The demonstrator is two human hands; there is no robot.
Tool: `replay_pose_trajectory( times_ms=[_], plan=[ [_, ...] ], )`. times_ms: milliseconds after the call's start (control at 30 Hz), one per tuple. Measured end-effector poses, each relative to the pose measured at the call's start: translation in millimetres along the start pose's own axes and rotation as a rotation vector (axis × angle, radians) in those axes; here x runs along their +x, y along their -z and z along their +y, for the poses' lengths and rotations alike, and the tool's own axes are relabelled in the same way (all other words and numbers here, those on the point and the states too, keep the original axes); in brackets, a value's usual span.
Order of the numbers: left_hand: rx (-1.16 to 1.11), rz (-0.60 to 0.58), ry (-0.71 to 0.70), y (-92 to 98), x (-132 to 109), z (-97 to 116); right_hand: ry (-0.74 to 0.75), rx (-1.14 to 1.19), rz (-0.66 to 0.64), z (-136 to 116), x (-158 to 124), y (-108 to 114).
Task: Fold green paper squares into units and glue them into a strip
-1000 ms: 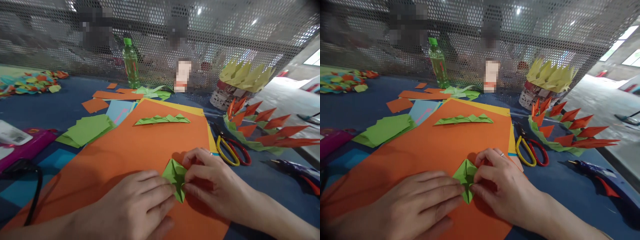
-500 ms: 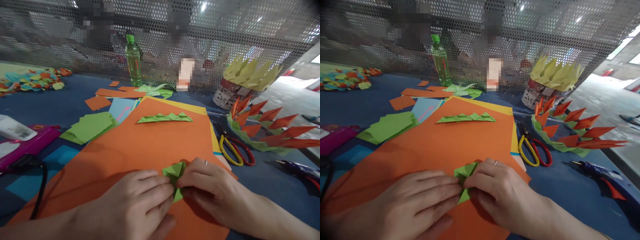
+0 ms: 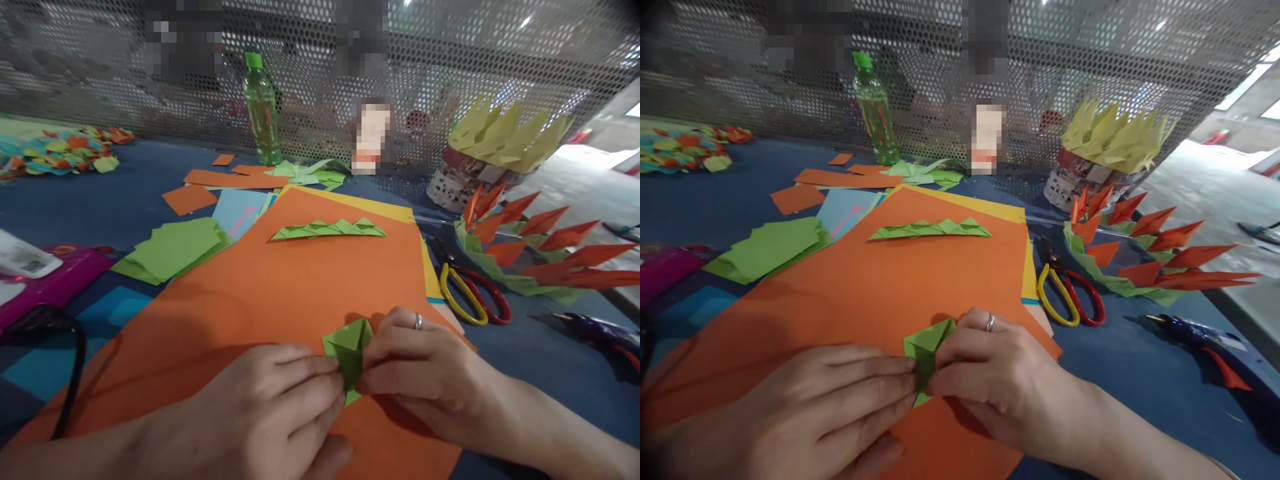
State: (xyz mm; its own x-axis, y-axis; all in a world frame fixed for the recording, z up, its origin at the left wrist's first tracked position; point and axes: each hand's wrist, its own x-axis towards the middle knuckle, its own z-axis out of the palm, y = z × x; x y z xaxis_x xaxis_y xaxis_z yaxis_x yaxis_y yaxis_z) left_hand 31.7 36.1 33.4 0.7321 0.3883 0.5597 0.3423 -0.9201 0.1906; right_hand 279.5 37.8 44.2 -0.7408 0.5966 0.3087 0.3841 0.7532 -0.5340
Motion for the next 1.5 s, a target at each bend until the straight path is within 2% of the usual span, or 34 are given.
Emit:
replay_pose_trajectory(
  times_ms=[433, 633, 1067, 1333, 1500],
  plan=[
    [0.063, 0.022, 0.024, -4.2, -5.0, 1.8, -0.032, 0.071, -0.089, 0.9, 0.1, 3.4],
    [0.091, -0.039, -0.069, 1.7, -1.8, -1.8, -0.048, 0.077, -0.082, 0.6, -3.1, 1.4],
    [0.051, -0.077, -0.022, -2.8, 3.7, -2.0, -0.027, 0.049, -0.064, -1.0, -1.0, 1.0],
    [0.047, -0.023, -0.012, -5.5, 0.0, -2.7, -0.022, 0.025, -0.050, -1.8, 0.6, 2.1],
    [0.021, -0.046, -0.010, -5.5, 2.2, 0.2, -0.061, 0.063, -0.068, -6.9, 1.7, 6.6]
  ],
)
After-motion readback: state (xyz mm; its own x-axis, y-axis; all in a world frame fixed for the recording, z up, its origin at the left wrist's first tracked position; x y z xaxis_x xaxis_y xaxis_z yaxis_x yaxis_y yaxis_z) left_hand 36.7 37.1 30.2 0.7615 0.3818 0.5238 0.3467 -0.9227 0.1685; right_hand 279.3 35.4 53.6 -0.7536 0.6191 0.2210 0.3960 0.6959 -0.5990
